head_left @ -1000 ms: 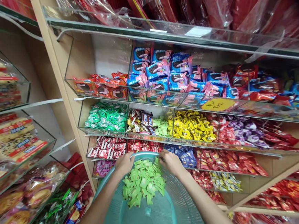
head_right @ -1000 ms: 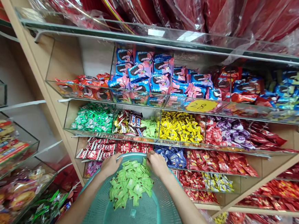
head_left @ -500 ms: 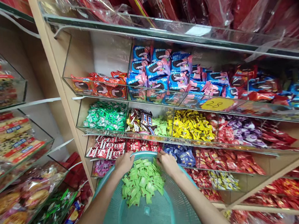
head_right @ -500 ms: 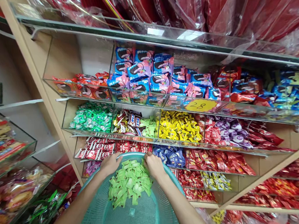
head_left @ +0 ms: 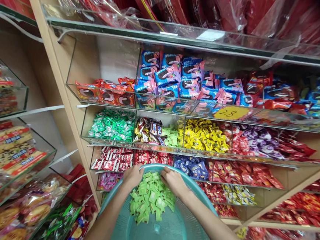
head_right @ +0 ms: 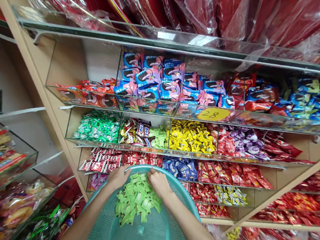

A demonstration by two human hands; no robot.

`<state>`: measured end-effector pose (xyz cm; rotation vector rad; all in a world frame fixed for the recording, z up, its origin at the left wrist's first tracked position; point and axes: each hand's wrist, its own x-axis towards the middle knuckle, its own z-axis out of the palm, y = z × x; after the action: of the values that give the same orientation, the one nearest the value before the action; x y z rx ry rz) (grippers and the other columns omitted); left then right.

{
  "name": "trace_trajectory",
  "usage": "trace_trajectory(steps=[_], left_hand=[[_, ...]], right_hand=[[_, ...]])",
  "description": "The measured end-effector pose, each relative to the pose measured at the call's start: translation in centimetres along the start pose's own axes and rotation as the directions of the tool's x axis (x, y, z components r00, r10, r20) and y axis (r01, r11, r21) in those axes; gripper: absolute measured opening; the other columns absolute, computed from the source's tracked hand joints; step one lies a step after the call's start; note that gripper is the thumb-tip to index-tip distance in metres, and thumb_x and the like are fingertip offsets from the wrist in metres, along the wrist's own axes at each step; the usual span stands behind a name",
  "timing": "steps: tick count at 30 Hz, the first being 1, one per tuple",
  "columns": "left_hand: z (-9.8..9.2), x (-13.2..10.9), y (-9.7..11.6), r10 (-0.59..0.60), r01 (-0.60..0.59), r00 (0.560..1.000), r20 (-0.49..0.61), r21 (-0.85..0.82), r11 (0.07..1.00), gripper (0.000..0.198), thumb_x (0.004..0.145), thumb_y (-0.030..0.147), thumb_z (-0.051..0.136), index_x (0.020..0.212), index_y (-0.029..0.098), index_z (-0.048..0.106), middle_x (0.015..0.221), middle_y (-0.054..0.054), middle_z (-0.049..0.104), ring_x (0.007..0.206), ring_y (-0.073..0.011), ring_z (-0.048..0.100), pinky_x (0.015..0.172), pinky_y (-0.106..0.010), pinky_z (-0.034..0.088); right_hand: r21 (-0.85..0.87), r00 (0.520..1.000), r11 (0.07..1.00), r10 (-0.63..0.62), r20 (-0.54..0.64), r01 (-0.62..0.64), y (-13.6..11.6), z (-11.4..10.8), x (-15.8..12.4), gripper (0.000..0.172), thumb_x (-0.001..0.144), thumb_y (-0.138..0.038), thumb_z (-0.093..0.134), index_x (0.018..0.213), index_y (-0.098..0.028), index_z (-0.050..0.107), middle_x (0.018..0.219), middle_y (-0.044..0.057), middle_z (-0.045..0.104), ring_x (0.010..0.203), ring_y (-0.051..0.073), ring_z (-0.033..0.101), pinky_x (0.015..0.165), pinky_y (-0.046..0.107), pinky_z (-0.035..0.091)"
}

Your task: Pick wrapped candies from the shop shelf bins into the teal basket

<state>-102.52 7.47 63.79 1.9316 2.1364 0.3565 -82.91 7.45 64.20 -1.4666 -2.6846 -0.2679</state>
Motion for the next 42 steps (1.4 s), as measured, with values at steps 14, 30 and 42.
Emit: trace_trajectory(steps=[14, 30, 42], left_hand=[[-0.2, -0.7, 0.4, -0.011, 0.011, 1.000, -0.012, -0.001, 1.000, 0.043, 0.086, 0.044, 0.028, 0.118, 0.027, 0.052, 0.106, -0.007, 0.065, 0.091, -0.0220, 0.060, 0.072, -0.030, 0.042], [-0.7, -1.4, -0.5, -0.012, 0.011, 0.999, -0.039, -0.042, 0.999, 0.042, 0.086, 0.042, 0.029, 0.117, 0.026, 0.052, 0.104, -0.007, 0.066, 0.093, -0.0208, 0.060, 0.075, -0.029, 0.042], [-1.1, -1.6, -0.1, -0.019, 0.017, 0.999, -0.032, -0.036, 0.999, 0.042, 0.086, 0.042, 0.029, 0.117, 0.025, 0.052, 0.106, -0.007, 0.065, 0.093, -0.0210, 0.060, 0.075, -0.030, 0.042]], right_hand=[[-0.130, 0.940, 0.991, -0.018, -0.341, -0.028, 4.3, -13.1, 2.4, 0.025, 0.090, -0.025, 0.036, 0.085, -0.018, 0.059, 0.085, 0.006, 0.056, 0.080, 0.016, 0.049, 0.066, 0.025, 0.032], [-0.405, 0.979, 0.908, 0.022, -0.202, -0.104, 5.8, -11.5, 7.4, 0.034, 0.083, -0.013, 0.036, 0.077, -0.018, 0.069, 0.092, 0.011, 0.060, 0.097, 0.025, 0.043, 0.102, 0.056, 0.000], [-0.371, 0.973, 0.925, -0.012, -0.232, -0.077, 6.1, -12.2, 6.5, 0.035, 0.079, -0.005, 0.036, 0.080, -0.018, 0.068, 0.083, 0.011, 0.059, 0.090, 0.024, 0.047, 0.101, 0.054, 0.007]])
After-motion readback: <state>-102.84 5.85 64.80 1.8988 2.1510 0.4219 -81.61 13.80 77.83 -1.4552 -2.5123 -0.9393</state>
